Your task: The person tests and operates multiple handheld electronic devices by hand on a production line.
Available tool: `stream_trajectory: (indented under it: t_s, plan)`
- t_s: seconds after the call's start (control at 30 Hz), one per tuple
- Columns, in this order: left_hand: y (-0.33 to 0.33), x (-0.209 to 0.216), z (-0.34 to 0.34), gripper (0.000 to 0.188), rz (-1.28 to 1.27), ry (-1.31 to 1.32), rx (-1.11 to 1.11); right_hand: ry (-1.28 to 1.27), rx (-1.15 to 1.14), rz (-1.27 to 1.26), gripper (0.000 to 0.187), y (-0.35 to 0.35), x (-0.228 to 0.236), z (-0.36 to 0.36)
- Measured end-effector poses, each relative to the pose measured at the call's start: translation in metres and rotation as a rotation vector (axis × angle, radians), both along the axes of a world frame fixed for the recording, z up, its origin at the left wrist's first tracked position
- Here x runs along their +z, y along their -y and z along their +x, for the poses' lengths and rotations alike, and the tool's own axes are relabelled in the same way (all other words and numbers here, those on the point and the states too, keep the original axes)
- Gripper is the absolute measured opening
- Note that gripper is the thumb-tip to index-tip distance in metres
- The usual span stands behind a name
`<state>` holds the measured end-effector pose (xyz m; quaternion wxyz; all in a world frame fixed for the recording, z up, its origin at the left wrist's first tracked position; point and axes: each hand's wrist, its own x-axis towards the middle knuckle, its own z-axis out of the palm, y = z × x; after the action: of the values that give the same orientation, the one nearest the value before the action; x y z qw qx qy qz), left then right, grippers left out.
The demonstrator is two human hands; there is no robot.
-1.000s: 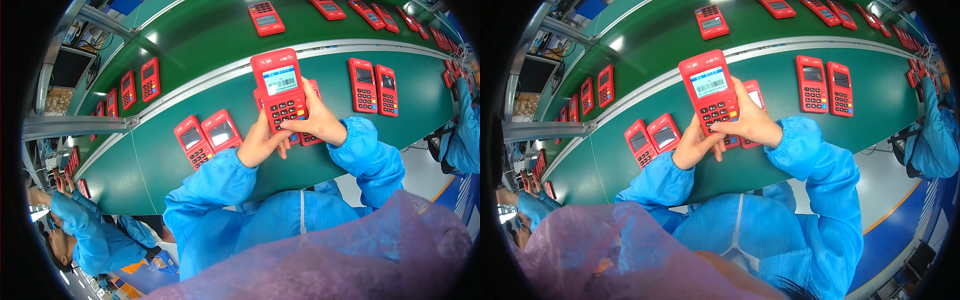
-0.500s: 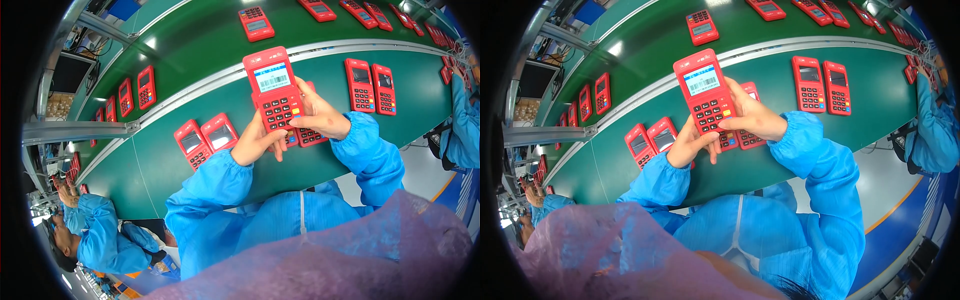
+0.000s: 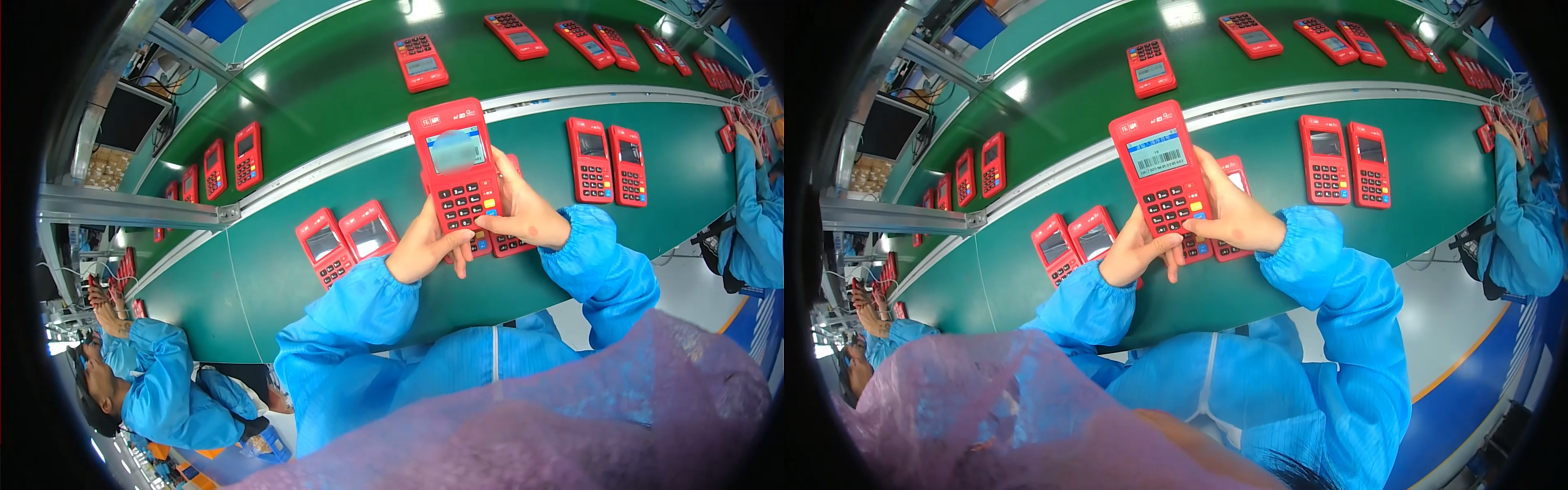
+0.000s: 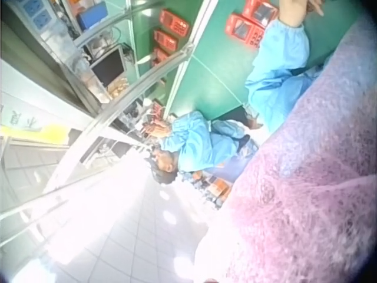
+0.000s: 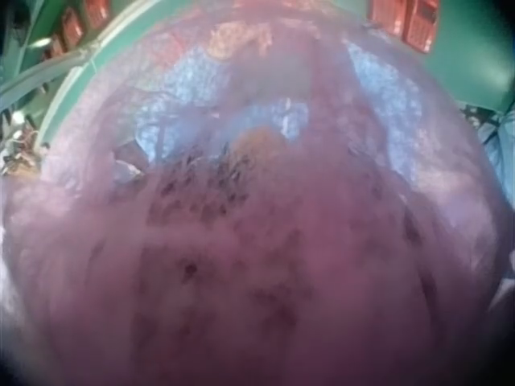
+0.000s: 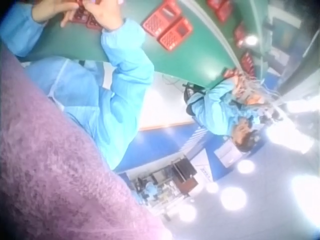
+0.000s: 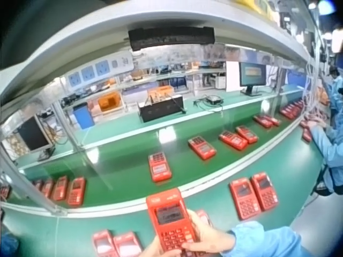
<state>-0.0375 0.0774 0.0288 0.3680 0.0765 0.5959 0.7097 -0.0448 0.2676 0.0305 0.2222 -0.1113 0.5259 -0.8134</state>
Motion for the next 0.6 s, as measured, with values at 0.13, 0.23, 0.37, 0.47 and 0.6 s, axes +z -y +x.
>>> stream_trajectory:
  t_s: [0.13, 0.23, 0.37, 0.47, 0.6]
  plan:
    - [-0.001, 0.0, -0.001, 0.06, -0.006, -0.016, -0.024, -0.023, 0.02, -0.031, 0.094, -0.002, 0.0, 0.0]
    - [-0.003, 0.0, -0.002, 0.061, 0.011, -0.014, -0.024, -0.021, 0.018, -0.028, 0.094, -0.004, 0.0, -0.002]
    - [-0.004, 0.0, -0.008, 0.061, 0.002, -0.011, -0.046, -0.059, -0.013, -0.037, 0.091, -0.005, -0.003, -0.005]
    - [0.0, -0.002, -0.009, 0.062, 0.041, -0.107, -0.04, 0.028, 0.055, -0.011, 0.092, -0.004, 0.003, -0.006]
    - [-0.004, -0.009, -0.003, 0.064, 0.18, -0.167, 0.085, 0.001, 0.038, -0.03, 0.089, -0.002, -0.001, -0.002]
